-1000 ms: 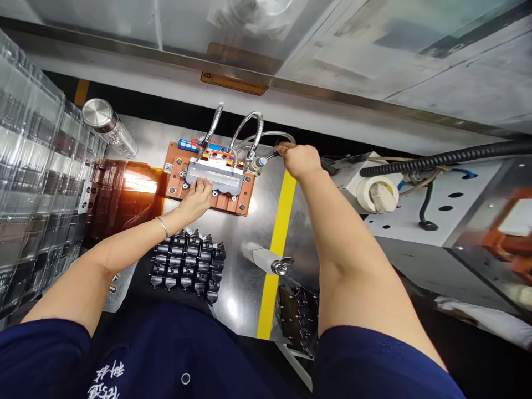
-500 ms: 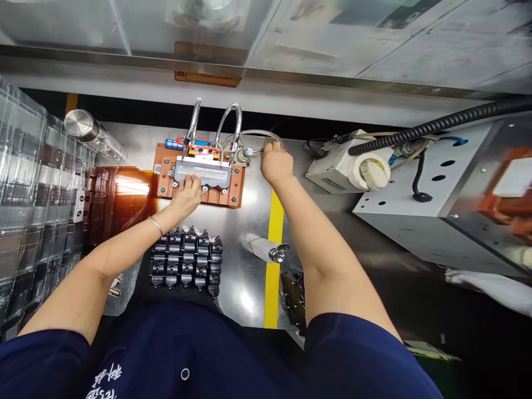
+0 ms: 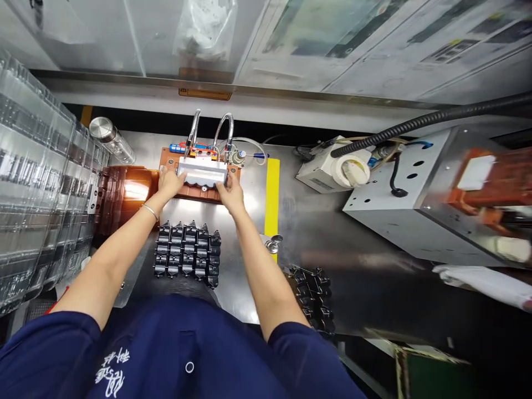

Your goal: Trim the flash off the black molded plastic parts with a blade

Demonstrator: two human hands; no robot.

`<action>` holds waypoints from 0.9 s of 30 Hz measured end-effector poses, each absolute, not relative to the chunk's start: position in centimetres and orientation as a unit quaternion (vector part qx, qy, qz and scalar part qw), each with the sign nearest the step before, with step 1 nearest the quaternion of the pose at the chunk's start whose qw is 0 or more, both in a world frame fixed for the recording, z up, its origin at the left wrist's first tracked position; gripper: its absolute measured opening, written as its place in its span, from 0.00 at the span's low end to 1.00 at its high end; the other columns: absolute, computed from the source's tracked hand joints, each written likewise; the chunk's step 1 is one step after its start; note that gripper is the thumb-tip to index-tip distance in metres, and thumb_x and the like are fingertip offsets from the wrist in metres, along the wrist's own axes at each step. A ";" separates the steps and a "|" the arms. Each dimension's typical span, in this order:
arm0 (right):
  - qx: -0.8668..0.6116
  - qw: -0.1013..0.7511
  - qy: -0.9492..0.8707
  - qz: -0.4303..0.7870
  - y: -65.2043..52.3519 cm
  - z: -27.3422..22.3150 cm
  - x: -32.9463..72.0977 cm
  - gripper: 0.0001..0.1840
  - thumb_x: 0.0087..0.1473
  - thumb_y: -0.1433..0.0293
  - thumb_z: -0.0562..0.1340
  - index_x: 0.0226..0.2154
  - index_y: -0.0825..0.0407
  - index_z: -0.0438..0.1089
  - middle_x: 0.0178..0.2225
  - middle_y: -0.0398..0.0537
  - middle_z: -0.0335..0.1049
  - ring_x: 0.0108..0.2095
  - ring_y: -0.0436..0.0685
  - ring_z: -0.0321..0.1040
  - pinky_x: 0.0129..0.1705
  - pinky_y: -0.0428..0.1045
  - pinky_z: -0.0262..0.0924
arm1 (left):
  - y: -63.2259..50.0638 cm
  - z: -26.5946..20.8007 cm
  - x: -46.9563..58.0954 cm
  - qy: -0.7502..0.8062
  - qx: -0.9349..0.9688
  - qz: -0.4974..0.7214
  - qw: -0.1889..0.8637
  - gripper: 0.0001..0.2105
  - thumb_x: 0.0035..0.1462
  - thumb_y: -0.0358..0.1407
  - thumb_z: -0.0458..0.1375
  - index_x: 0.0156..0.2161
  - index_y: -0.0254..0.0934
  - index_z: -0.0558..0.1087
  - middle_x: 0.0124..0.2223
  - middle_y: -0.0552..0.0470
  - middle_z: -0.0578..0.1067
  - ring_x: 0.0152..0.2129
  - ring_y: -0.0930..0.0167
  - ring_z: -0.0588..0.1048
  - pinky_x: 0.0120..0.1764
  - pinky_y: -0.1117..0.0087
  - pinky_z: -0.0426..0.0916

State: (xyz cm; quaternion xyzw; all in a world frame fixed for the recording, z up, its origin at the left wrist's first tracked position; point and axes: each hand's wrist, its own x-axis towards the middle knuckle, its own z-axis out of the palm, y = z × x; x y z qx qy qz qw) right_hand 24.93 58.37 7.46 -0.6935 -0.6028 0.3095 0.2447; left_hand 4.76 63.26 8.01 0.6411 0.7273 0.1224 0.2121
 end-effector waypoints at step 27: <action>-0.456 0.280 -0.651 0.538 42.6 15.9 13.4 0.18 0.55 0.59 0.60 0.45 0.50 0.72 0.33 0.49 0.77 0.33 0.59 0.75 0.37 0.56 0.72 | 43.9 40.9 -22.3 0.708 0.607 0.217 -0.288 0.23 0.56 0.44 0.58 0.55 0.39 0.65 0.52 0.48 0.74 0.49 0.58 0.73 0.50 0.52 0.69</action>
